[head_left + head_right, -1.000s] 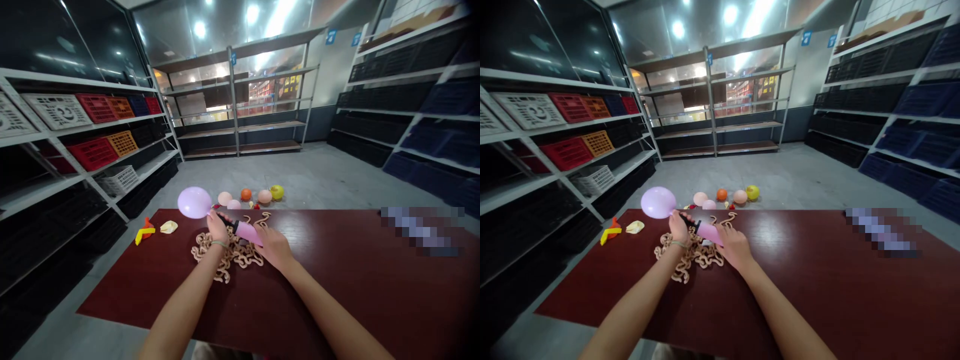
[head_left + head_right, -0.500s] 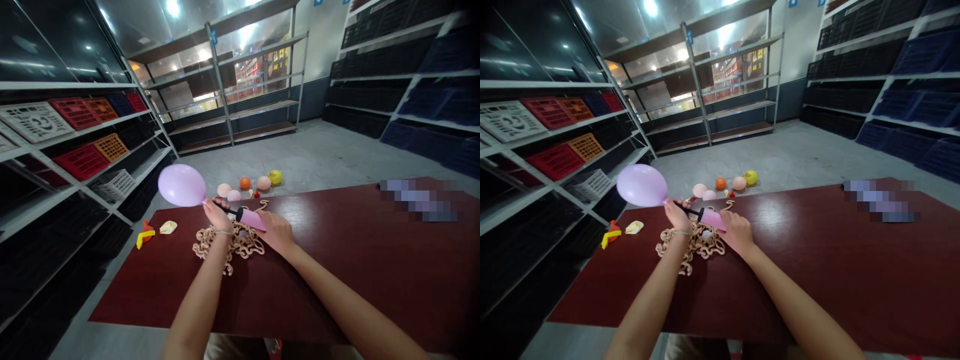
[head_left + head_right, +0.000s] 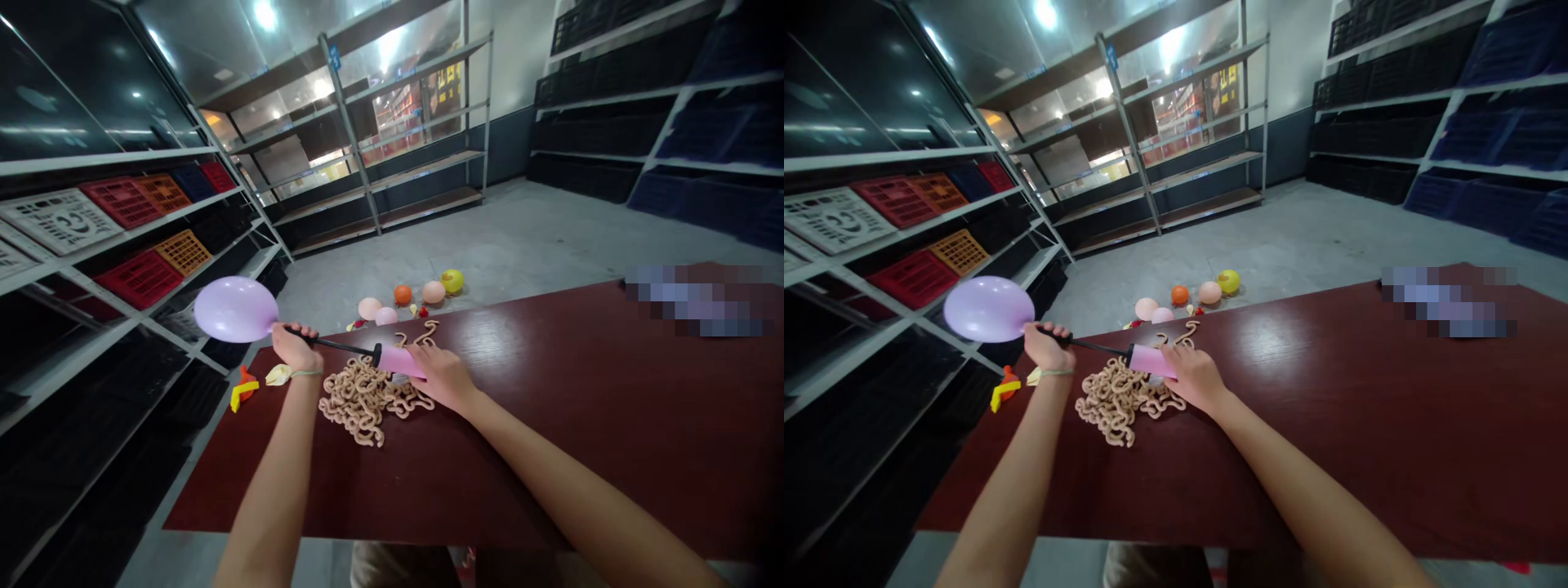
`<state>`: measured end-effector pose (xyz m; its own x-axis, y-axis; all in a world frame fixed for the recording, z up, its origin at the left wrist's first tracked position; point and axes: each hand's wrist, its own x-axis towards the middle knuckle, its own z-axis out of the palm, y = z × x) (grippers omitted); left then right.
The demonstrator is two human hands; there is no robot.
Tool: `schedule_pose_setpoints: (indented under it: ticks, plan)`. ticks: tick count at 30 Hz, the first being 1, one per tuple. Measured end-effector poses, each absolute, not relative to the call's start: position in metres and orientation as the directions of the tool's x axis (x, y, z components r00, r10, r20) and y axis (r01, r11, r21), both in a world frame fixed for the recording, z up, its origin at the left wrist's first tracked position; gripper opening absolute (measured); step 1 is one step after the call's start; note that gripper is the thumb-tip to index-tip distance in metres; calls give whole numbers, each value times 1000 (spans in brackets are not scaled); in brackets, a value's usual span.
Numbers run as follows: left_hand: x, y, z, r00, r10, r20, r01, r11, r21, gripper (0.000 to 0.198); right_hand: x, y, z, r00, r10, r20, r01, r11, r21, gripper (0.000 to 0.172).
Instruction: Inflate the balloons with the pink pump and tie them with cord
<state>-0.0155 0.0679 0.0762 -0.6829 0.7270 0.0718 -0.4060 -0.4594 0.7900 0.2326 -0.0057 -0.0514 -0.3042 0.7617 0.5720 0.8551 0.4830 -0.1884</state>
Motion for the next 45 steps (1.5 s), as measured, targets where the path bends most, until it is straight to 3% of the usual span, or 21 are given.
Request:
schedule_pose_setpoints:
  ticks: [5,9,14,18,22,27,33,38,45]
  plan:
    - [73,53,47,-577,811,98,-472,-429,770,23,237,-7,-52,-148,798,584,888,367,-277,47]
    - [102,43,21,-477,871,117,-478,-368,797,26,239,-10,-49,-158,809,566,891,364,-271,48]
    - [35,49,32,-555,831,44,-440,-337,832,21,234,-12,-46,-336,796,504,860,477,-180,54]
    - [-15,62,64,-624,780,56,-405,-384,830,16,229,-11,-46,-326,788,521,844,492,-215,57]
    - [12,68,71,-643,763,59,-434,-426,794,19,228,-8,-49,-233,809,539,875,417,-247,50]
    - [94,54,34,-480,874,72,-508,-344,790,20,234,-9,-49,-103,828,551,922,288,-260,47]
    - [44,51,26,-507,860,-56,-509,-246,825,19,229,-11,-52,-295,796,529,877,445,-180,56]
    - [-30,67,59,-601,799,8,-442,-341,830,11,223,-10,-54,-331,764,554,839,507,-196,59]
    - [49,65,38,-577,816,-35,-546,-353,760,18,230,-8,-52,-187,815,549,914,349,-207,49]
